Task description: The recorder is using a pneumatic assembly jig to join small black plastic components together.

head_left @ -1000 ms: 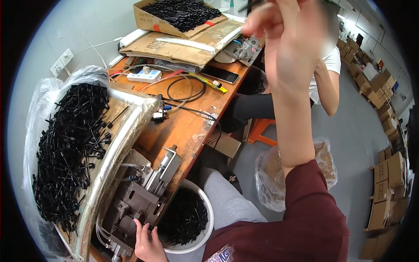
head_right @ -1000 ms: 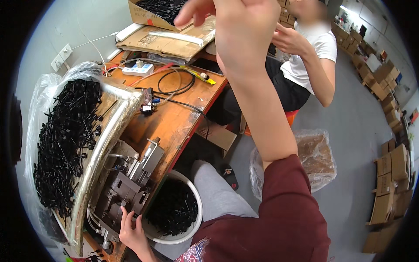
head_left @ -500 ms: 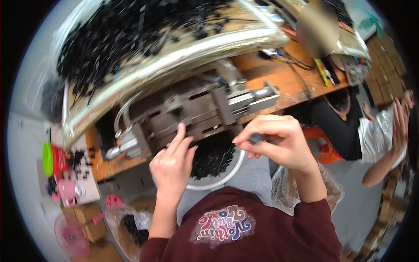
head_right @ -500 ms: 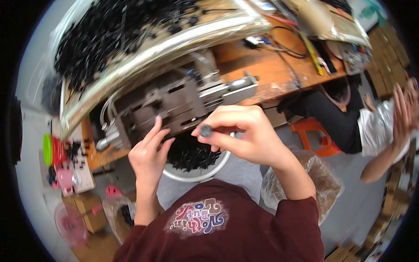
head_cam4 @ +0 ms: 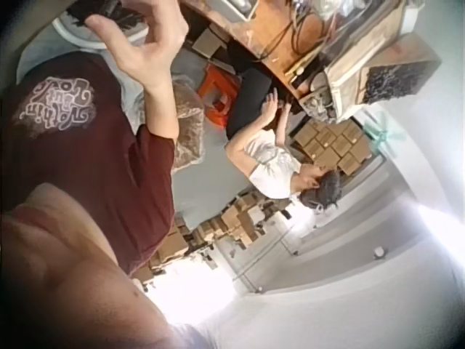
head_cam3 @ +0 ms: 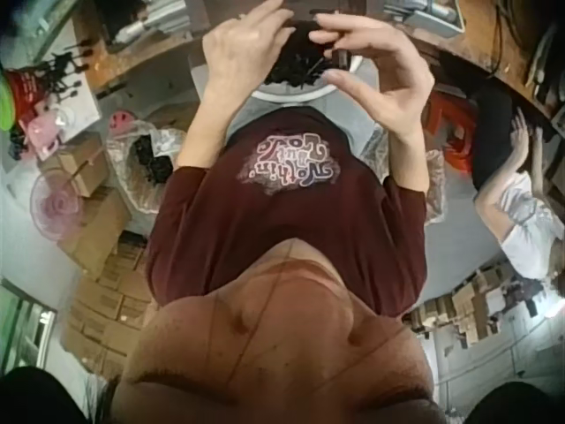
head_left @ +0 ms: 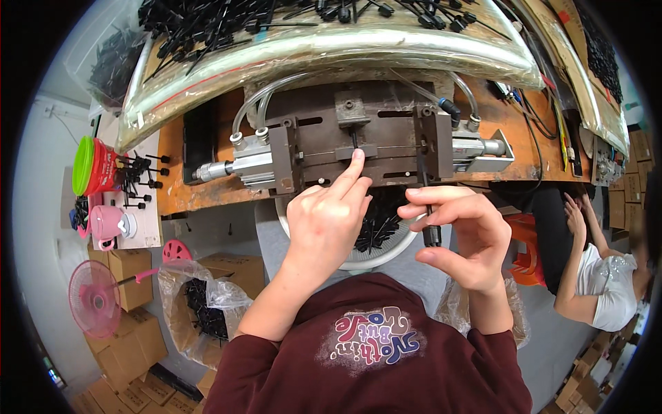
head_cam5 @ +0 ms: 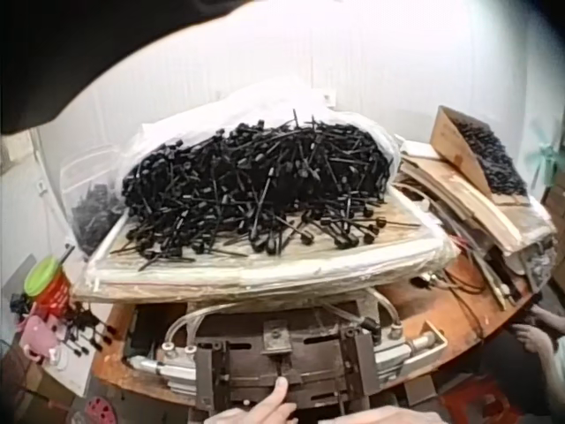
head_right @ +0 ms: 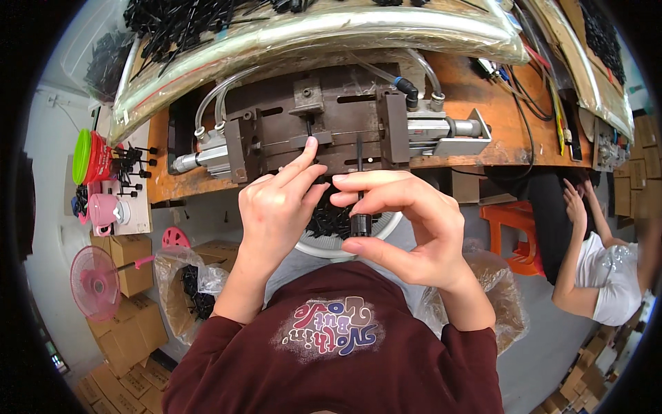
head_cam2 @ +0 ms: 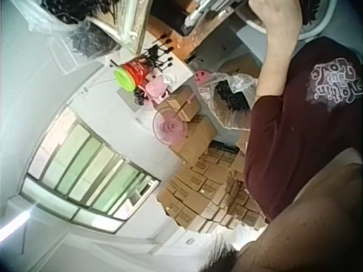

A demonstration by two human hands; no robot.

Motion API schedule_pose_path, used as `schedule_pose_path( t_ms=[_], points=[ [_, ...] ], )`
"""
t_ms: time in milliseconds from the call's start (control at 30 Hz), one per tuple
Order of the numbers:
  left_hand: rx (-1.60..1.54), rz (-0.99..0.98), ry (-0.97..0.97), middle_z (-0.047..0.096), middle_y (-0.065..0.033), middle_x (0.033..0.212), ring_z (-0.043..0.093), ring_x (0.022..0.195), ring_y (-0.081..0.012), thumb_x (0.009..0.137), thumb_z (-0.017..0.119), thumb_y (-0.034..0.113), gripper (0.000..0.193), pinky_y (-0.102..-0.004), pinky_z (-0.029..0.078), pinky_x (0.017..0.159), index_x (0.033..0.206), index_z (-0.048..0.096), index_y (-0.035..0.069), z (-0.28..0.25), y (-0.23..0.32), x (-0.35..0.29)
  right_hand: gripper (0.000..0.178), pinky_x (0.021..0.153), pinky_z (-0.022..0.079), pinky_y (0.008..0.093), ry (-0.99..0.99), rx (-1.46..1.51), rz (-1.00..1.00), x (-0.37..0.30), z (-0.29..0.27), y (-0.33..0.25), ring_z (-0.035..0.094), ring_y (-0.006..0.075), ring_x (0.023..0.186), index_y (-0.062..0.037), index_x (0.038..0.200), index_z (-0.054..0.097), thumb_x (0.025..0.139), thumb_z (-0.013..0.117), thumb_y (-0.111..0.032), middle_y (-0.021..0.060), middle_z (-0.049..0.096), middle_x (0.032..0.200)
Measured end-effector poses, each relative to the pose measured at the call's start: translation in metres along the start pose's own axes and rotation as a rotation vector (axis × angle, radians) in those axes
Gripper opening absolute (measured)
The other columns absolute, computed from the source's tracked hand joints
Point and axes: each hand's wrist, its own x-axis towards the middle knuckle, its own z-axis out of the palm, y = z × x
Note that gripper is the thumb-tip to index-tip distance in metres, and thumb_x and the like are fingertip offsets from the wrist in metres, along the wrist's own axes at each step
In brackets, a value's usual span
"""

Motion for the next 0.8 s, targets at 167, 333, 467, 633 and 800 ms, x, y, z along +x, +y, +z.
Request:
schedule_pose_path(
  t_ms=[167, 333, 467, 633, 800],
  points=[
    [0.006, -0.029, 0.008, 0.067, -0.0042, 0.115, 0.061, 0.055, -0.0163, 0.065, 0.077, 0.014, 0.023, -0.0260, 0.048, 0.054, 0.086, 0.070, 0.009, 0.000, -0.001, 0.001, 0.030, 0.075, 0.055, 0.0307, 0.052, -0.558, -0.226, 0.008, 0.012, 0.010, 0.065, 0.0242, 0.091, -0.0016, 0.092, 0.069, 0.064, 0.080, -0.001, 0.0171, 0.063, 0.115],
    [-0.019, -0.021, 0.034, 0.067, -0.0046, 0.116, 0.060, 0.053, -0.0167, 0.065, 0.077, 0.013, 0.023, -0.0259, 0.048, 0.053, 0.086, 0.069, 0.008, 0.003, -0.007, -0.003, 0.026, 0.072, 0.056, 0.0335, 0.018, -0.758, -0.320, 0.008, 0.022, 0.024, 0.066, 0.0301, 0.091, 0.0025, 0.091, 0.067, 0.066, 0.076, 0.002, 0.0185, 0.063, 0.112],
    [-0.061, 0.001, 0.013, 0.067, -0.0050, 0.115, 0.060, 0.054, -0.0172, 0.066, 0.077, 0.013, 0.023, -0.0258, 0.049, 0.053, 0.087, 0.069, 0.007, 0.001, -0.011, -0.005, 0.026, 0.072, 0.055, 0.0356, 0.012, -0.882, -0.391, 0.015, 0.024, 0.036, 0.067, 0.0314, 0.088, 0.0028, 0.090, 0.064, 0.067, 0.075, 0.000, 0.0188, 0.064, 0.113],
    [-0.330, 0.044, -0.325, 0.068, -0.0048, 0.112, 0.065, 0.063, -0.0209, 0.068, 0.075, 0.014, 0.022, -0.0304, 0.052, 0.057, 0.088, 0.069, 0.007, -0.027, -0.011, -0.029, 0.023, 0.065, 0.052, 0.0306, -0.015, -1.003, -0.290, 0.019, 0.029, 0.047, 0.066, 0.0223, 0.076, -0.0002, 0.091, 0.063, 0.071, 0.072, -0.005, 0.0151, 0.064, 0.118],
    [-0.445, -0.032, -0.549, 0.068, -0.0039, 0.111, 0.068, 0.077, -0.0254, 0.071, 0.072, 0.012, 0.019, -0.0359, 0.054, 0.066, 0.089, 0.069, 0.006, -0.014, -0.013, -0.057, 0.022, 0.059, 0.049, 0.0260, -0.076, -1.203, -0.214, 0.024, 0.048, 0.053, 0.061, 0.0179, 0.061, -0.0038, 0.088, 0.063, 0.069, 0.074, -0.006, 0.0100, 0.065, 0.119]
  ],
)
